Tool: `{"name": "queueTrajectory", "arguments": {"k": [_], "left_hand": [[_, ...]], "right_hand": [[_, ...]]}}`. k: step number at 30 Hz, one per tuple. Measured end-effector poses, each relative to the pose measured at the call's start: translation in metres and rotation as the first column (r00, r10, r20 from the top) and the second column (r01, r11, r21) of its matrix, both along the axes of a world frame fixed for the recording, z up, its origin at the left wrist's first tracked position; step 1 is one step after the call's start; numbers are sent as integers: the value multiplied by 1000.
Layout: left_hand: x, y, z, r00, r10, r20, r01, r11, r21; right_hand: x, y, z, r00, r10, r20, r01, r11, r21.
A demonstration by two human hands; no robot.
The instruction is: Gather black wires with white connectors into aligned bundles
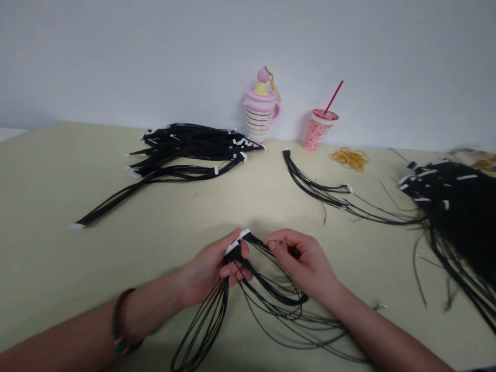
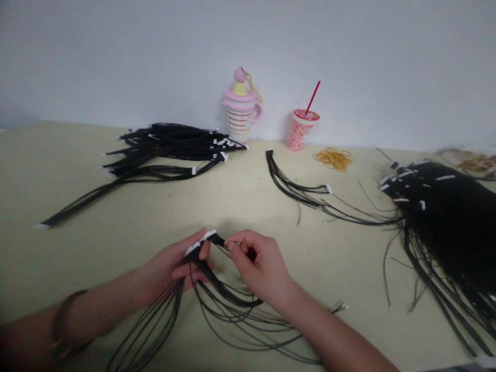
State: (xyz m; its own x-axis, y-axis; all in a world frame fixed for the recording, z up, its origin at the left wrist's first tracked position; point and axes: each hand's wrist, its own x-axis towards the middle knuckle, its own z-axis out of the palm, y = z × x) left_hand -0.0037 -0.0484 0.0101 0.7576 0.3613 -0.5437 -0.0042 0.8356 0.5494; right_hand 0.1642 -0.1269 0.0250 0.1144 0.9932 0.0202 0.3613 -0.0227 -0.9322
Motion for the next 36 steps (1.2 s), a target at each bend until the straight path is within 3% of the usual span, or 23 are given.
{"name": "queueTrajectory", "arguments": {"k": [6,10,12,16,18,21,23,25,28,31,33,36], "left_hand": [[0,0,1,998,16,58,-14,999,-36],[0,-1,1,998,10,59,-9,1000,-30],[1,-2,0,999,22,40,-21,1000,-2],[3,-3,-1,994,106,39,-107,994,29],[5,-2,-2,989,133,72,-134,991,11],[6,-3,-3,981,147,128,-150,989,14],[6,-4,-3,978,145,151,-152,988,39],[5,-6,-4,978,138,156,-152,985,81],[5,-9,-2,986,95,137,-119,977,176],[5,-11,0,991,43,128,-72,970,230],[4,-11,0,991,17,131,-47,972,232],[3,-7,-1,989,8,151,-37,982,184]], "right_hand": [[8,-1,1,963,19,270,-44,995,85],[33,7,2,895,-24,446,19,1000,16],[41,9,3,937,26,348,4,996,-84],[44,7,11,982,168,-80,-184,949,-255],[45,3,16,947,160,-279,-237,933,-272],[49,-2,25,831,116,-544,-282,931,-232],[53,-2,28,766,77,-639,-266,942,-205],[56,-1,29,766,28,-642,-207,956,-206],[56,3,24,874,-52,-484,-62,974,-216],[52,6,15,980,-118,-159,93,984,-154],[49,7,10,984,-142,106,150,986,-74],[46,8,4,905,-133,405,137,990,20]]}}
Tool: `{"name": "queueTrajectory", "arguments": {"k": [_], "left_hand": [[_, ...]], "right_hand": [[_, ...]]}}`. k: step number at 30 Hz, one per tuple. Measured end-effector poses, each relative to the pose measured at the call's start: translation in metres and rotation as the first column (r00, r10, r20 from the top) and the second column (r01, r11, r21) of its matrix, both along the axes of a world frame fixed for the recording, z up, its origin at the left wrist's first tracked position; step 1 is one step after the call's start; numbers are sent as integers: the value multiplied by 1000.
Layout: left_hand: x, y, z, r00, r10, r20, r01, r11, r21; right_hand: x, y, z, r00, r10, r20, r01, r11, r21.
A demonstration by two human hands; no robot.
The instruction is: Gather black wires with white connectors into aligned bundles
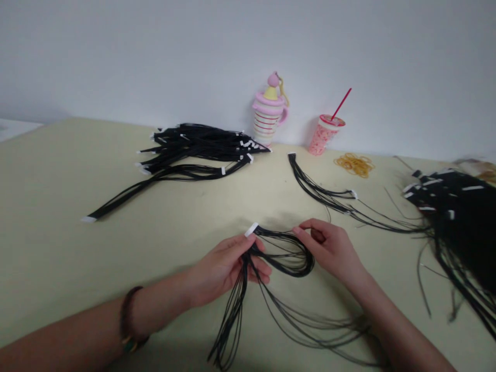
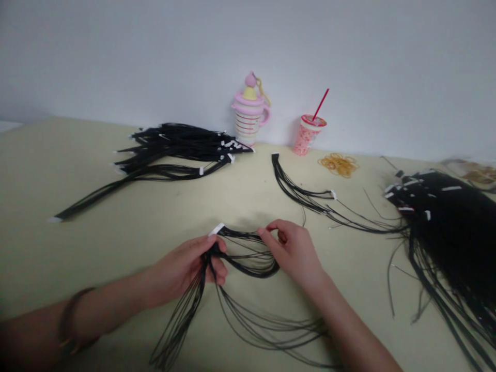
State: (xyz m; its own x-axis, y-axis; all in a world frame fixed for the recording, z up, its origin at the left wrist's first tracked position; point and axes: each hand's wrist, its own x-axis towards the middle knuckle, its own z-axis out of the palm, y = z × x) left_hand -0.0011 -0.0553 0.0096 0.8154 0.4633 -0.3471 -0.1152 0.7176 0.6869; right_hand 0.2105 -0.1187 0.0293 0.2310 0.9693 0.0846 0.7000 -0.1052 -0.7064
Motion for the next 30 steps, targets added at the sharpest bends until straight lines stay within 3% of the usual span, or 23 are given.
{"name": "queueTrajectory", "arguments": {"k": [4,8,10,13,16,22,25,27,28,30], "left_hand": [[-1,5,-2,999,9,43,-6,997,-82],[-1,6,-1,999,2,43,2,996,-95],[-1,6,-1,1000,5,31,-2,996,-92],[-2,6,-2,1000,10,17,-8,996,-93],[-3,6,-3,1000,2,16,0,996,-93],[-4,5,-3,999,-28,38,30,997,-70],[-2,5,-3,998,32,56,-25,992,-122],[-1,6,-4,994,78,72,-65,984,-167],[0,6,-4,992,91,85,-74,980,-187],[0,7,-5,989,94,117,-68,975,-213]], "right_hand": [[-1,0,0,979,134,150,-141,989,34],[-10,-8,11,976,89,199,-155,926,346],[-17,-15,17,962,210,178,-264,883,387],[-25,-20,17,879,433,199,-474,841,261],[-23,-16,7,801,550,237,-578,814,64],[-14,-7,-3,803,566,184,-567,822,-57],[-21,-13,5,887,424,183,-448,886,119],[-29,-17,11,936,312,162,-348,889,298],[-33,-19,13,941,299,156,-335,878,341],[-40,-22,14,919,352,177,-391,872,295]]}}
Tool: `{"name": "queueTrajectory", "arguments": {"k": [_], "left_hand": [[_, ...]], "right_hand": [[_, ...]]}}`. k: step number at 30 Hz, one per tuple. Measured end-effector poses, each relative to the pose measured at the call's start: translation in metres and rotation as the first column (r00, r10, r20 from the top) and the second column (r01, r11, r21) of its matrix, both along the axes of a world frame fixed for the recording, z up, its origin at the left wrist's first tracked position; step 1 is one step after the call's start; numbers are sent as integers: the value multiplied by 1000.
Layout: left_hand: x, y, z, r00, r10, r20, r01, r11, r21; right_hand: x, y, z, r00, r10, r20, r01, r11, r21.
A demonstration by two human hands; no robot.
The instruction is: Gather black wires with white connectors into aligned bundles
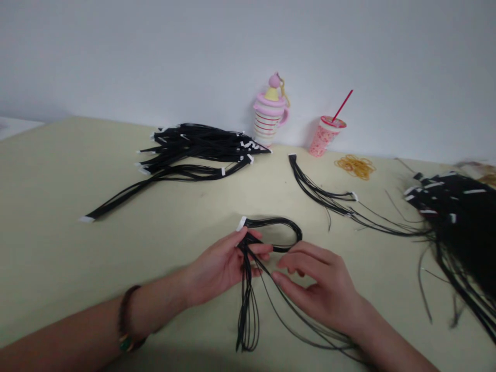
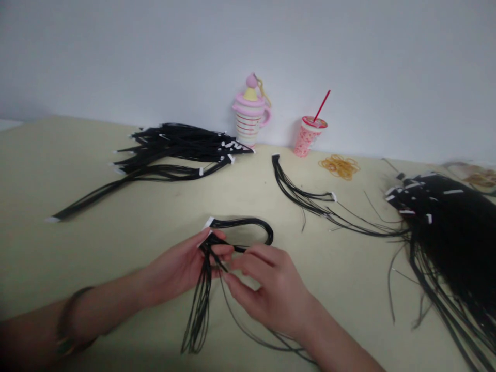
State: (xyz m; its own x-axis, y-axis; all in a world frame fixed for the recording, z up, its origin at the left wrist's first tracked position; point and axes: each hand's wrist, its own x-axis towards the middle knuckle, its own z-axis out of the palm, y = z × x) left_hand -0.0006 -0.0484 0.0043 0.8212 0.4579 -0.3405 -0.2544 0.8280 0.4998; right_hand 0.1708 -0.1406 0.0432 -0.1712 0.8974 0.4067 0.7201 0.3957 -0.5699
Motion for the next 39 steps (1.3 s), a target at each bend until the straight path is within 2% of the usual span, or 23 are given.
{"name": "queueTrajectory", "arguments": {"k": [4,8,13,23,25,27,28,29,30,32,33,34,35,37,39], "left_hand": [[0,-1,-2,998,-35,42,34,999,26],[0,-4,-1,999,-23,26,20,994,103],[-1,-5,2,999,-33,32,28,990,135],[-1,-4,-1,999,-16,29,13,993,121],[0,-4,0,1000,-16,23,13,992,126],[0,-3,1,1000,-15,14,13,992,127],[0,-3,1,1000,-15,10,14,992,123],[-1,-3,2,1000,-17,6,16,994,112],[-1,-3,2,1000,-17,2,17,995,97],[-1,-2,2,1000,-18,-1,18,998,63],[-1,-1,2,1000,-18,-5,18,999,46],[-1,-1,2,1000,-21,-14,22,999,29],[-1,0,2,999,-25,-25,25,1000,14],[-1,1,2,998,-35,-52,35,999,-9],[-1,1,3,996,-53,-65,52,999,-15]], "right_hand": [[-7,1,-9,990,76,122,-54,983,-176],[-12,5,-20,998,52,41,-46,988,-149],[-14,6,-17,995,59,-77,-71,984,-163],[-3,3,-12,1000,18,-25,-23,979,-203],[-3,3,-9,996,-6,-84,-13,973,-229],[-2,2,-4,970,-26,-241,-52,949,-312],[-1,1,-1,930,-26,-367,-123,918,-377],[2,-1,2,857,-23,-515,-240,866,-438],[7,-3,6,747,-23,-664,-383,801,-459],[23,-7,12,480,-26,-877,-618,699,-359],[32,-8,14,367,-16,-930,-657,704,-271],[43,-8,16,303,12,-953,-632,751,-191],[54,-7,17,281,38,-959,-554,822,-130],[72,-3,19,254,40,-966,-275,961,-33],[83,4,20,187,10,-982,-41,999,2]]}}
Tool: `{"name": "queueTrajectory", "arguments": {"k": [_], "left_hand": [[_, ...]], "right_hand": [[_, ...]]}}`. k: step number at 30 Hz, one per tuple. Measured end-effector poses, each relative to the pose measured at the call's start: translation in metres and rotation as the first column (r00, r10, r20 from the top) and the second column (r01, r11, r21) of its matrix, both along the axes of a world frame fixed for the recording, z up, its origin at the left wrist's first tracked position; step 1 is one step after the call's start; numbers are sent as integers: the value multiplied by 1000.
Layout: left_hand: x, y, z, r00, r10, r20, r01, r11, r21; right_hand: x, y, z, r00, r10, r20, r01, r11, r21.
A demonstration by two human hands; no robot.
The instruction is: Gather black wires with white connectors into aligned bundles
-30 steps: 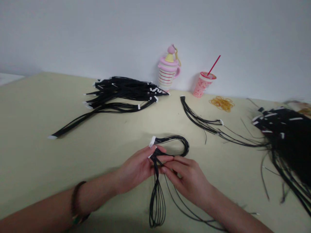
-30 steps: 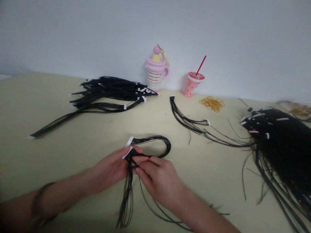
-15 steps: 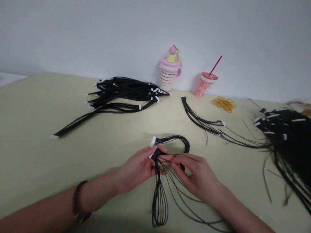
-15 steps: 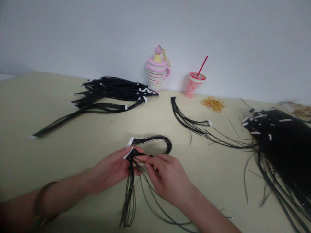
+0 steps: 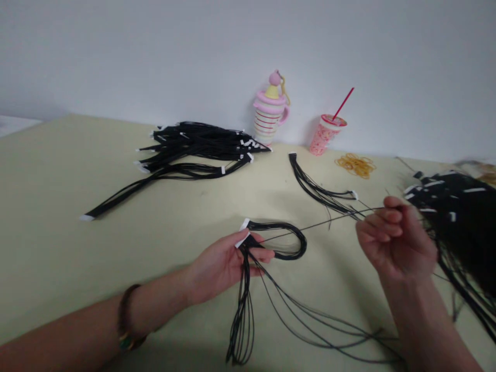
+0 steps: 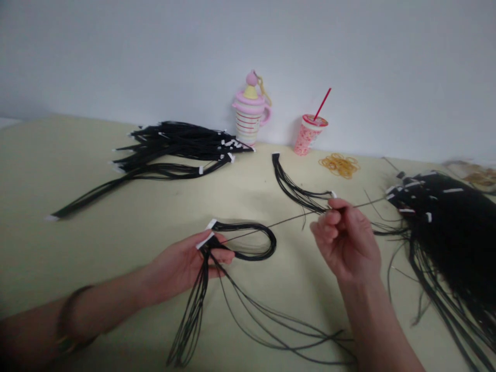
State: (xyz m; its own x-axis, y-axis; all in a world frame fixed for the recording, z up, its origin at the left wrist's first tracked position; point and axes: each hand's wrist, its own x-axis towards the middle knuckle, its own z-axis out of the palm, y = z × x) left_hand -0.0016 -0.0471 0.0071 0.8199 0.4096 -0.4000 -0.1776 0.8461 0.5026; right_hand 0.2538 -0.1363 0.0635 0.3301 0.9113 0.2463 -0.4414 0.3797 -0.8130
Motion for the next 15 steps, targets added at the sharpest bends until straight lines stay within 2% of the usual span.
{"name": "queueTrajectory", "arguments": {"k": [2,5,9,11,13,15], "left_hand": [[0,1,1,1000,-26,5,26,1000,16],[-1,1,2,998,-59,29,57,998,41],[-1,1,4,997,-64,53,60,994,89],[0,1,4,998,-49,24,46,991,125],[1,1,2,998,-51,-26,54,989,135],[1,0,0,996,-69,-59,76,988,133]], "right_hand": [[3,6,1,992,-87,-88,87,996,-7],[-3,11,3,992,-66,-105,60,996,-59],[-18,9,1,997,-55,52,62,989,-136],[-29,6,-3,973,-13,230,63,976,-208],[-45,3,-8,861,66,504,101,950,-297],[-62,0,-15,648,107,755,197,933,-301]]}}
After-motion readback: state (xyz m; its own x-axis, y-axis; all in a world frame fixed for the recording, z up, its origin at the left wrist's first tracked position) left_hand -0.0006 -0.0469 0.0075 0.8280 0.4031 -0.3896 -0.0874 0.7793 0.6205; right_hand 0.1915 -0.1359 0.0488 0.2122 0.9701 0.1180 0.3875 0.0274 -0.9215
